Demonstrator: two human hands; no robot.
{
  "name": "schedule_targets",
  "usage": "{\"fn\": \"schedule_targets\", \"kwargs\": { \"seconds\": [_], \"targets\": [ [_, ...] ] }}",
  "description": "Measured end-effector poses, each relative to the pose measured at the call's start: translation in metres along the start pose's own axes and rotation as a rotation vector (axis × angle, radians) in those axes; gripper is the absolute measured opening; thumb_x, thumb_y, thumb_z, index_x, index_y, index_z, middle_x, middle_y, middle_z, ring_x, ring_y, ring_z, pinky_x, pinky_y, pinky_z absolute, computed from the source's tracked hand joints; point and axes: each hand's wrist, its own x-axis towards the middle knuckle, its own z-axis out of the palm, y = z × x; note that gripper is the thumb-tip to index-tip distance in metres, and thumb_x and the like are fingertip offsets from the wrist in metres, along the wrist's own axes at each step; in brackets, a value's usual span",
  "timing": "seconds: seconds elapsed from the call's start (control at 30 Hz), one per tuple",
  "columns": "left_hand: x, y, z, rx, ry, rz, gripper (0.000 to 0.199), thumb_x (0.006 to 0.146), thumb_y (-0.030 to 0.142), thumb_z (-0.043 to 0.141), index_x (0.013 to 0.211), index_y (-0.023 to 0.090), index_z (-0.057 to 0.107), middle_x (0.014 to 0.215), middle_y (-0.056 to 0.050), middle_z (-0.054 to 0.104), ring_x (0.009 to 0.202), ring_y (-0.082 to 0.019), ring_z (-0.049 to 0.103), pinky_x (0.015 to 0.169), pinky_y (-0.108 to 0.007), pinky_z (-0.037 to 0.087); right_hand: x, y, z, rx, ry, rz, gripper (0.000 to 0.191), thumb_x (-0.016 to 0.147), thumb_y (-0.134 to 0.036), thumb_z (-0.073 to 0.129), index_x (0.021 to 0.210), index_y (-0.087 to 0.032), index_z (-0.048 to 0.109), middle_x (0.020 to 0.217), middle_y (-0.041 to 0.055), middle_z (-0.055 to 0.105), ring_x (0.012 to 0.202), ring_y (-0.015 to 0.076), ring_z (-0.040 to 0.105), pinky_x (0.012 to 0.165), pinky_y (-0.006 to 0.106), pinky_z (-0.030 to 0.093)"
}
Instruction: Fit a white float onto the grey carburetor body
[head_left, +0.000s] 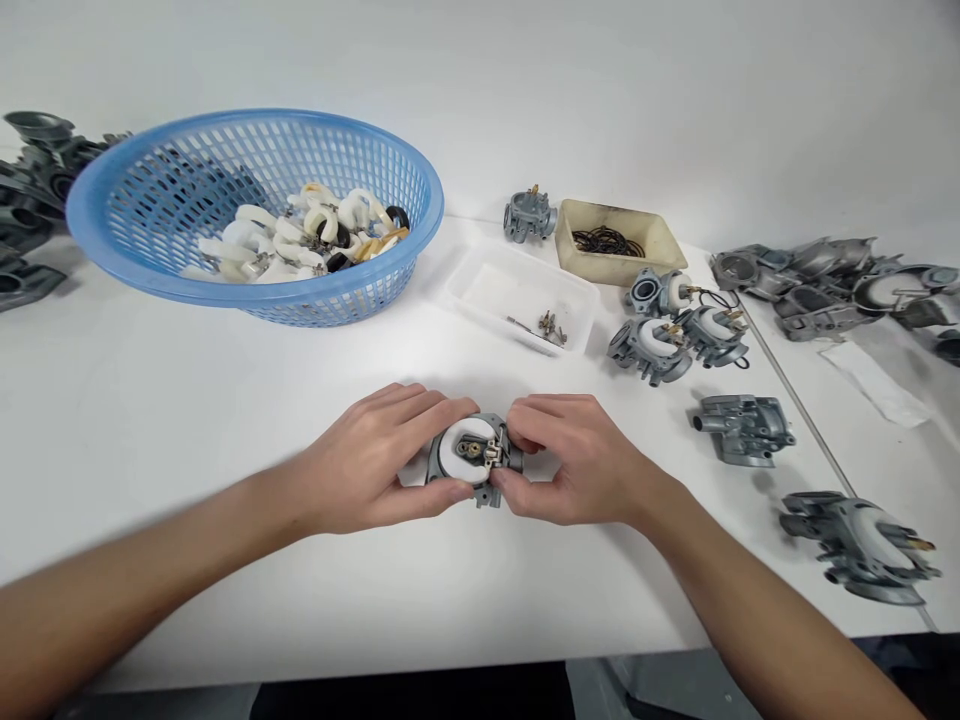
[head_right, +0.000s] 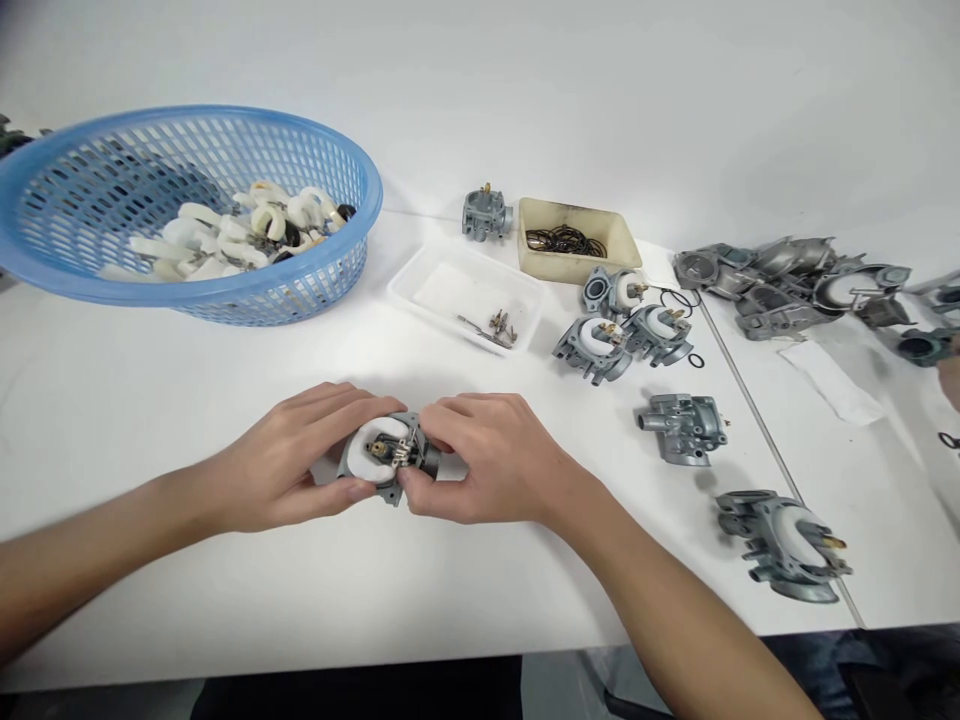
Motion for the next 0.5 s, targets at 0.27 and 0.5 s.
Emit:
{"fn": "schedule_targets", "kwargs": {
  "seconds": [0.27, 0.5],
  "targets": [
    [0.0001, -0.0005, -0.0002, 0.004, -0.004, 0.003, 0.047, 0.100, 0.048, 0.052, 0.136, 0.019, 0.044, 0.106, -0.009, 0.065, 0.092, -0.023, 0.060, 0.087, -0.040, 0.045, 0.0007, -0.0002, 0.0000, -0.001, -0.006, -0.001, 0.029, 0.081, -0.030, 0.060, 0.072, -0.020, 0.034, 0.062, -0.0054, 0.041, 0.057, 0.0090, 0.035, 0.053, 0.025, 0.026],
    [-0.0007, -0.0001, 0.0000, -0.013, 0.001, 0.008, 0.047, 0.100, 0.048, 0.052, 0.136, 0.018, 0.045, 0.104, -0.008, 0.065, 0.091, -0.022, 0.059, 0.086, -0.039, 0.044, 0.0001, -0.0002, -0.0003, 0.001, -0.011, 0.005, 0.030, 0.081, -0.030, 0.060, 0.073, -0.020, 0.034, 0.063, -0.0051, 0.042, 0.057, 0.0091, 0.034, 0.053, 0.024, 0.026]
  ]
}}
